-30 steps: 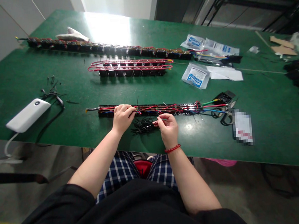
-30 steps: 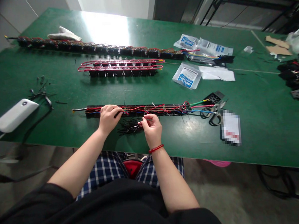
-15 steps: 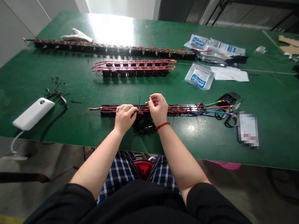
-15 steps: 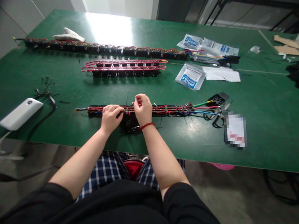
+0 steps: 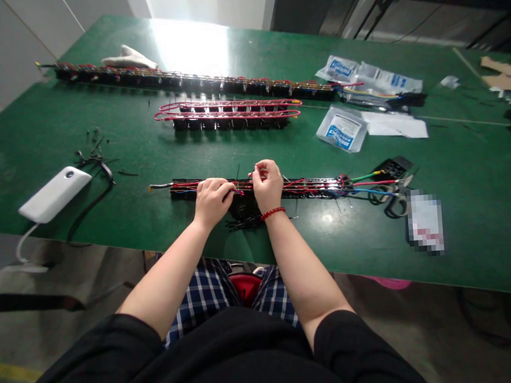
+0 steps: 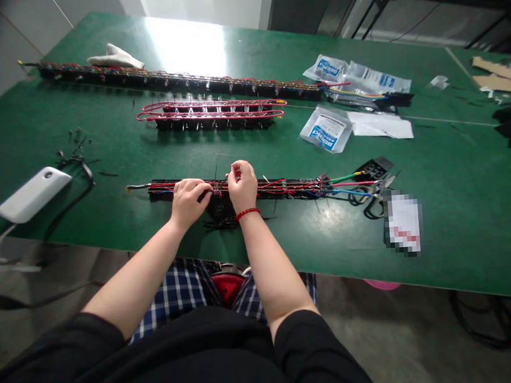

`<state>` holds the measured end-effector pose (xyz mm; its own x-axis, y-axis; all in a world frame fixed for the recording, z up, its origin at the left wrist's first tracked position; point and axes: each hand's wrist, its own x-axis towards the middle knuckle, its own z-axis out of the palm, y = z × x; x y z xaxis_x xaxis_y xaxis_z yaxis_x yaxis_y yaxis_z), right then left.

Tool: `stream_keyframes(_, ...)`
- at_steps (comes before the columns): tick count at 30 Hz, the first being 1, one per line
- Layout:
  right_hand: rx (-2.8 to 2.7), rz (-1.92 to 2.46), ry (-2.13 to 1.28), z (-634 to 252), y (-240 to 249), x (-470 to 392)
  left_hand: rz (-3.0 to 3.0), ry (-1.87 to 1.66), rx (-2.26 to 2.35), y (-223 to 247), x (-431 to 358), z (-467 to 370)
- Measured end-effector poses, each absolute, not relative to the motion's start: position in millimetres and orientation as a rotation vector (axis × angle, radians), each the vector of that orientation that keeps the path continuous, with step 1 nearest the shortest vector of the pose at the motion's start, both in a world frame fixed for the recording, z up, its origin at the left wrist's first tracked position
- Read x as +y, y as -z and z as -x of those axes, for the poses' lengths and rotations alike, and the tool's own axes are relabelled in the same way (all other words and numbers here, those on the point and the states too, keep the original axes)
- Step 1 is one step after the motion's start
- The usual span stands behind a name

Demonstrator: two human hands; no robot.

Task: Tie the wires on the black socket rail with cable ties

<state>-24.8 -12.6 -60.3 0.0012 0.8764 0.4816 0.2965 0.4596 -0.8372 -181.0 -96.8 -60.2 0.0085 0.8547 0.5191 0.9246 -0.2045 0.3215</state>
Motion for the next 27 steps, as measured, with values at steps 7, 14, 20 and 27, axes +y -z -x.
stream_keyframes(7,-1.624,1.062,-0.602,21,56,-20,2.141,0.963,-1.885,62,-96,181)
stream_keyframes(14,-1.818,1.039,-0.474,17,54,-26,2.131,0.978,-1.867,61,-96,181)
stream_keyframes(20,-1.918,1.012,-0.46,19,54,-26,2.148,0.949,-1.865,60,-98,181)
stream_keyframes(27,-1.979,1.0,-0.412,20,54,-27,2.178,0.951,-1.786,62,-99,182)
